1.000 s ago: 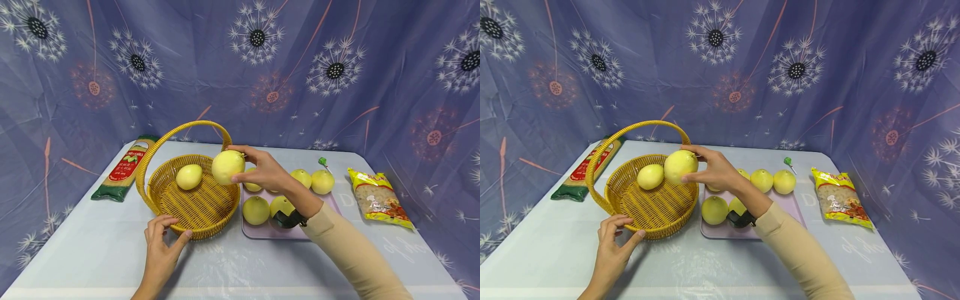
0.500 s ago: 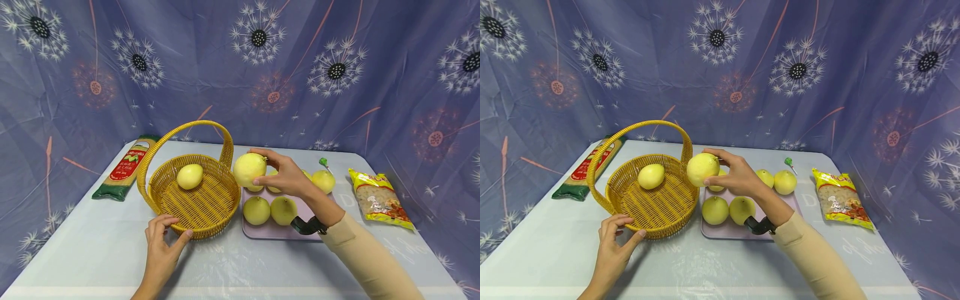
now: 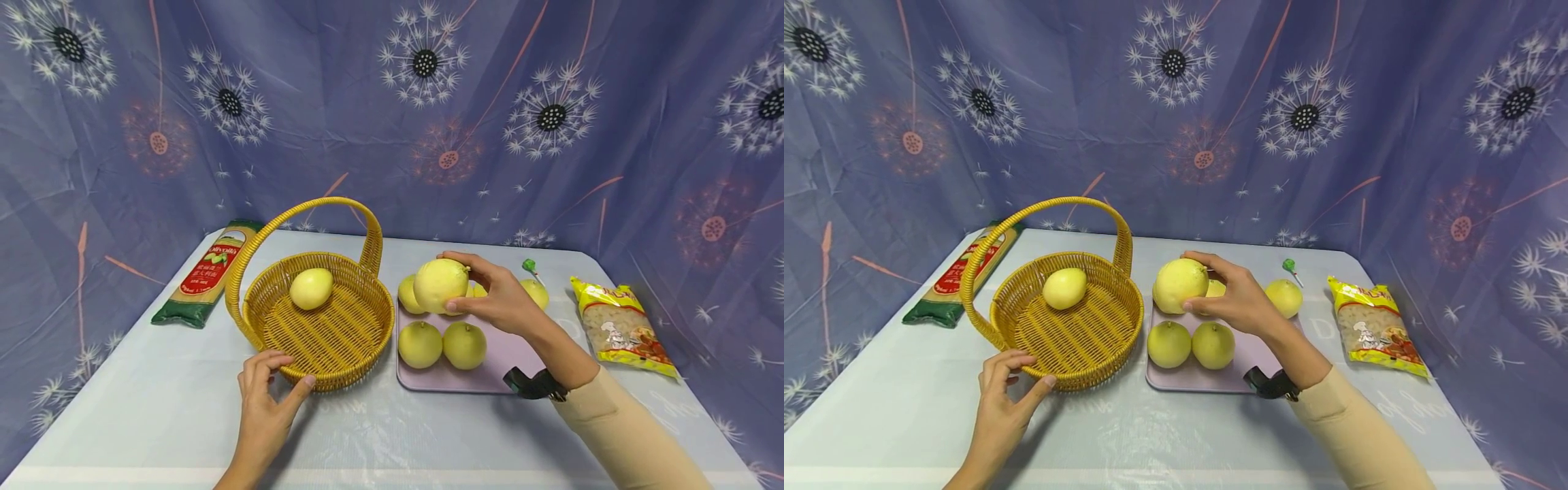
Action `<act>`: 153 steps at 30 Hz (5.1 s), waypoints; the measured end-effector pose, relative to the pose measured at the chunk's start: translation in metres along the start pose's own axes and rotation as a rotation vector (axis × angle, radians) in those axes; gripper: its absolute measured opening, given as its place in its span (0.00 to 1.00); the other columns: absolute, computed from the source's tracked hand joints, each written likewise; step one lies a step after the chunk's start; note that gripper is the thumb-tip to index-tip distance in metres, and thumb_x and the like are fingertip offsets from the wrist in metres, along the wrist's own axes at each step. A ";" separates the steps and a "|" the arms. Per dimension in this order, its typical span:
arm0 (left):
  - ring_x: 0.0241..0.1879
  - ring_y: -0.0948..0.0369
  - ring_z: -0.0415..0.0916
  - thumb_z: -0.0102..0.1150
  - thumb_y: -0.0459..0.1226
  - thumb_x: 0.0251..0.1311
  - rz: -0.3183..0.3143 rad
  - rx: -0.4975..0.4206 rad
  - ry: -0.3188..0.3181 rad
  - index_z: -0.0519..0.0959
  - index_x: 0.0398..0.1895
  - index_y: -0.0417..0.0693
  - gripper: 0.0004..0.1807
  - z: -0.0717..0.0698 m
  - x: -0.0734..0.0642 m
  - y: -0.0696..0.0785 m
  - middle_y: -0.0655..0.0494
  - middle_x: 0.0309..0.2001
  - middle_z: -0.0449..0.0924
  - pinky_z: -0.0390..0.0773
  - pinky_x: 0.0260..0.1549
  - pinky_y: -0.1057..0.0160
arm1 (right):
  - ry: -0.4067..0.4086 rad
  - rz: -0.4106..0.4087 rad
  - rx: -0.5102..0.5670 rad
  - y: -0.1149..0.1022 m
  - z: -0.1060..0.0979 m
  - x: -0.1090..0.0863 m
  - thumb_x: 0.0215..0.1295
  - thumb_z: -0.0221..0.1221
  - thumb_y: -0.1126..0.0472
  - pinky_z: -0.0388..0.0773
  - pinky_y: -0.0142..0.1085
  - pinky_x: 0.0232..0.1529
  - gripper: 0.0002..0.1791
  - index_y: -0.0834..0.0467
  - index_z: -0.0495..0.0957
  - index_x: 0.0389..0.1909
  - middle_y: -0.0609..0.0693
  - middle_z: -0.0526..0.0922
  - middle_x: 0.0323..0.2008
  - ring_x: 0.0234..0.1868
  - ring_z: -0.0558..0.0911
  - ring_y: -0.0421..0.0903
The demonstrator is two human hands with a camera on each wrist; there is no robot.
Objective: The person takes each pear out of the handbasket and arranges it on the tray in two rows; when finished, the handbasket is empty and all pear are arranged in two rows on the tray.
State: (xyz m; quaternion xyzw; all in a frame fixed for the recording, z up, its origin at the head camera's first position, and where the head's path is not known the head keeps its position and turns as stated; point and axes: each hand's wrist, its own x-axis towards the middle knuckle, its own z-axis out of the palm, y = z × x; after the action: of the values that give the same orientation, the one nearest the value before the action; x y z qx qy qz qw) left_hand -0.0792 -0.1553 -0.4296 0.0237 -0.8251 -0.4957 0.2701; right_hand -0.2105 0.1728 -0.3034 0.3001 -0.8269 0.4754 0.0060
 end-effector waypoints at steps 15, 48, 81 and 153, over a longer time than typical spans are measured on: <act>0.51 0.73 0.51 0.71 0.30 0.46 -0.010 0.004 -0.001 0.72 0.45 0.36 0.23 0.000 0.000 0.000 0.47 0.54 0.64 0.56 0.43 0.63 | 0.070 0.001 0.005 0.015 -0.015 -0.030 0.50 0.69 0.64 0.71 0.22 0.54 0.38 0.53 0.67 0.65 0.56 0.72 0.62 0.55 0.74 0.30; 0.50 0.72 0.51 0.71 0.30 0.46 0.002 -0.001 0.003 0.73 0.45 0.39 0.22 0.000 -0.001 0.001 0.52 0.55 0.65 0.56 0.44 0.66 | 0.159 0.046 -0.070 0.049 -0.033 -0.074 0.53 0.67 0.68 0.68 0.17 0.53 0.36 0.58 0.67 0.65 0.59 0.71 0.62 0.55 0.71 0.26; 0.50 0.72 0.51 0.71 0.30 0.46 0.005 0.007 0.004 0.72 0.46 0.38 0.23 0.000 -0.001 0.000 0.52 0.54 0.64 0.56 0.43 0.65 | 0.142 0.251 -0.237 0.083 -0.038 -0.106 0.54 0.67 0.53 0.66 0.14 0.49 0.36 0.55 0.67 0.65 0.59 0.71 0.62 0.50 0.66 0.18; 0.50 0.71 0.52 0.71 0.29 0.45 0.036 -0.002 0.019 0.73 0.45 0.39 0.23 0.000 -0.002 0.001 0.53 0.54 0.65 0.55 0.43 0.71 | 0.094 0.289 -0.324 0.112 -0.022 -0.107 0.52 0.68 0.49 0.74 0.53 0.51 0.39 0.58 0.67 0.63 0.60 0.73 0.62 0.52 0.79 0.58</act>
State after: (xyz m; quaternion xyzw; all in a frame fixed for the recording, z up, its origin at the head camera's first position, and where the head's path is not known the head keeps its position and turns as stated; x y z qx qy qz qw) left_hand -0.0777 -0.1542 -0.4293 0.0133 -0.8223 -0.4914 0.2866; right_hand -0.1853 0.2838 -0.4103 0.1511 -0.9258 0.3457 0.0247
